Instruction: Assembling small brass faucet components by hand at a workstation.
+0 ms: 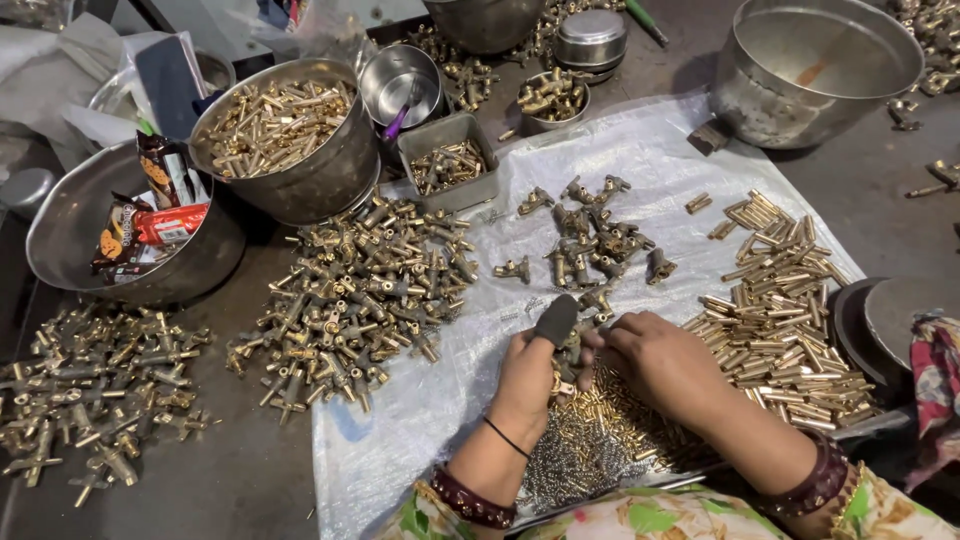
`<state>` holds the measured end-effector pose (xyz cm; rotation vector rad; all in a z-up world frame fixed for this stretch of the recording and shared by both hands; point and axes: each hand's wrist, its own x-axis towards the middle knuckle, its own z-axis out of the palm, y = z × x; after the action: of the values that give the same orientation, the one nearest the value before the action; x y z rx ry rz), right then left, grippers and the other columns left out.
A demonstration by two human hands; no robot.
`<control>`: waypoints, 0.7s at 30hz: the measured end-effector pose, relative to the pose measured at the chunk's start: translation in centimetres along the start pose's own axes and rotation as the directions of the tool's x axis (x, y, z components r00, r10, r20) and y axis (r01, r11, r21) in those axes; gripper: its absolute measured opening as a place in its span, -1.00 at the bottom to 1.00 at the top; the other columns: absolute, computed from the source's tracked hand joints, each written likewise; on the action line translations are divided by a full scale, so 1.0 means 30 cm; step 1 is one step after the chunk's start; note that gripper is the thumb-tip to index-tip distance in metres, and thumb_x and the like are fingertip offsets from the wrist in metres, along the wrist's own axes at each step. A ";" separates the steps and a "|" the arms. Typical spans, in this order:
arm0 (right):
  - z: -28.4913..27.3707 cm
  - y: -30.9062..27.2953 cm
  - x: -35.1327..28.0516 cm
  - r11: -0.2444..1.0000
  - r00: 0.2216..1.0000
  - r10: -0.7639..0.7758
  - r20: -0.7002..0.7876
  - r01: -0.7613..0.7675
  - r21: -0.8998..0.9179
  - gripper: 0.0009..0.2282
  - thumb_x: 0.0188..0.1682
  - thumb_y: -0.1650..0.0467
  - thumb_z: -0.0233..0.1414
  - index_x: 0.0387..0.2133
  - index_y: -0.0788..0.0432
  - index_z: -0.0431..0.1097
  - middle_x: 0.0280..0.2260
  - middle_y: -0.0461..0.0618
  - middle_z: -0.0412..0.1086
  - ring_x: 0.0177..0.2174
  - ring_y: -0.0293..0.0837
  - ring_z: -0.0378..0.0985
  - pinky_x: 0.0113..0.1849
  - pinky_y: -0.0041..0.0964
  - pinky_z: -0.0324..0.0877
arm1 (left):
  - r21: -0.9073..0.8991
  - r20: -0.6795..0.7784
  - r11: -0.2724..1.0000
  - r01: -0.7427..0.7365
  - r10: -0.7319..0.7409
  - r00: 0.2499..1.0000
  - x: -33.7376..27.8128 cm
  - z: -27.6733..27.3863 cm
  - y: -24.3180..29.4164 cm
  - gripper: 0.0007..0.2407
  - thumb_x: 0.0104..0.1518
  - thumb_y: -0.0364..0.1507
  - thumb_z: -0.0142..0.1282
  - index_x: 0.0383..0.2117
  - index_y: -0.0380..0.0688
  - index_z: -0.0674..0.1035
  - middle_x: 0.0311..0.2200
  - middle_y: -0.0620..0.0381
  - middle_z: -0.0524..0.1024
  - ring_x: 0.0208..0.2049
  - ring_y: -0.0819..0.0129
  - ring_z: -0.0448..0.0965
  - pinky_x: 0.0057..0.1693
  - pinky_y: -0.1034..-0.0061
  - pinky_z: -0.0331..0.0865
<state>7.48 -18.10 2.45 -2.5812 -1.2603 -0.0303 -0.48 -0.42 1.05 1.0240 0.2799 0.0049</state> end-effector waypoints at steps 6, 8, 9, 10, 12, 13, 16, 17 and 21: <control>-0.118 -0.079 -0.001 0.897 0.968 0.159 -0.195 -0.059 0.439 -0.84 -0.11 0.45 0.17 -0.25 0.16 0.52 -0.22 -0.04 0.54 -0.22 -0.09 0.65 -0.21 -0.24 0.54 | -0.005 -0.006 0.998 0.063 -0.063 0.998 0.002 -0.017 -0.018 -0.63 0.29 -0.13 -0.02 -0.41 -0.20 0.62 -0.58 0.18 0.54 -0.68 0.47 0.52 -0.61 0.63 0.15; -0.129 -0.102 -0.008 0.878 0.944 0.073 -0.323 0.092 0.469 -0.84 -0.11 0.48 0.17 -0.24 0.20 0.50 -0.22 -0.01 0.53 -0.20 -0.09 0.65 -0.15 -0.25 0.52 | -0.006 -0.013 0.997 0.073 -0.073 0.997 0.006 -0.013 -0.021 -0.65 0.28 -0.14 -0.01 -0.39 -0.18 0.60 -0.57 0.17 0.56 -0.67 0.47 0.53 -0.62 0.63 0.13; -0.127 -0.116 -0.006 0.891 0.944 0.031 -0.329 0.123 0.438 -0.84 -0.12 0.48 0.19 -0.27 0.20 0.50 -0.22 0.01 0.51 -0.20 -0.07 0.63 -0.17 -0.24 0.50 | -0.014 -0.028 0.996 0.085 -0.086 0.996 0.007 -0.012 -0.018 -0.67 0.28 -0.15 0.00 -0.37 -0.18 0.61 -0.57 0.16 0.57 -0.68 0.47 0.53 -0.63 0.63 0.14; -0.124 -0.131 -0.004 0.901 0.943 -0.011 -0.334 0.155 0.406 -0.85 -0.14 0.49 0.21 -0.29 0.20 0.50 -0.21 0.03 0.49 -0.20 -0.04 0.61 -0.18 -0.24 0.49 | -0.022 -0.044 0.995 0.098 -0.099 0.994 0.008 -0.011 -0.016 -0.69 0.27 -0.16 0.01 -0.34 -0.17 0.62 -0.57 0.15 0.57 -0.69 0.46 0.53 -0.63 0.62 0.14; -0.114 -0.138 -0.002 0.908 0.935 -0.016 -0.355 0.162 0.385 -0.84 -0.14 0.49 0.21 -0.29 0.20 0.49 -0.20 0.04 0.48 -0.20 -0.02 0.60 -0.18 -0.23 0.49 | -0.059 -0.032 0.995 0.076 -0.078 0.996 0.017 -0.018 -0.034 -0.70 0.27 -0.19 0.02 -0.33 -0.19 0.62 -0.56 0.14 0.59 -0.69 0.45 0.53 -0.61 0.62 0.21; -0.108 -0.142 -0.003 0.916 0.926 -0.016 -0.377 0.164 0.365 -0.84 -0.14 0.49 0.21 -0.28 0.20 0.48 -0.20 0.06 0.46 -0.20 -0.01 0.59 -0.18 -0.22 0.48 | -0.094 -0.018 0.994 0.058 -0.060 0.998 0.019 -0.022 -0.044 -0.71 0.27 -0.22 0.03 -0.32 -0.21 0.63 -0.55 0.14 0.60 -0.70 0.44 0.53 -0.59 0.61 0.28; -0.103 -0.142 -0.006 0.926 0.916 -0.005 -0.401 0.156 0.344 -0.84 -0.13 0.50 0.19 -0.27 0.20 0.47 -0.20 0.04 0.46 -0.20 -0.01 0.60 -0.18 -0.22 0.48 | -0.144 0.017 0.988 0.064 -0.062 0.998 0.014 -0.016 -0.035 -0.72 0.28 -0.24 0.01 -0.29 -0.21 0.63 -0.53 0.14 0.60 -0.67 0.44 0.55 -0.56 0.60 0.34; -0.103 -0.141 -0.007 0.927 0.915 -0.005 -0.402 0.155 0.341 -0.84 -0.13 0.50 0.19 -0.27 0.20 0.47 -0.20 0.04 0.46 -0.20 -0.01 0.60 -0.18 -0.22 0.48 | -0.144 0.021 0.987 0.064 -0.061 0.998 0.012 -0.013 -0.030 -0.72 0.28 -0.24 0.01 -0.29 -0.21 0.63 -0.53 0.14 0.60 -0.67 0.44 0.55 -0.56 0.60 0.34; -0.100 -0.134 -0.008 0.931 0.920 -0.010 -0.391 0.151 0.331 -0.84 -0.15 0.48 0.22 -0.30 0.19 0.47 -0.21 0.05 0.46 -0.22 -0.01 0.59 -0.20 -0.21 0.48 | -0.026 0.001 0.994 0.111 -0.111 0.994 0.007 -0.014 -0.025 -0.71 0.26 -0.21 -0.01 -0.31 -0.18 0.62 -0.58 0.17 0.57 -0.69 0.46 0.55 -0.66 0.67 0.15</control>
<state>4.48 -16.68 6.22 -2.0823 -1.1051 -0.2839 -0.46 -0.43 0.16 0.9815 0.3363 -0.0911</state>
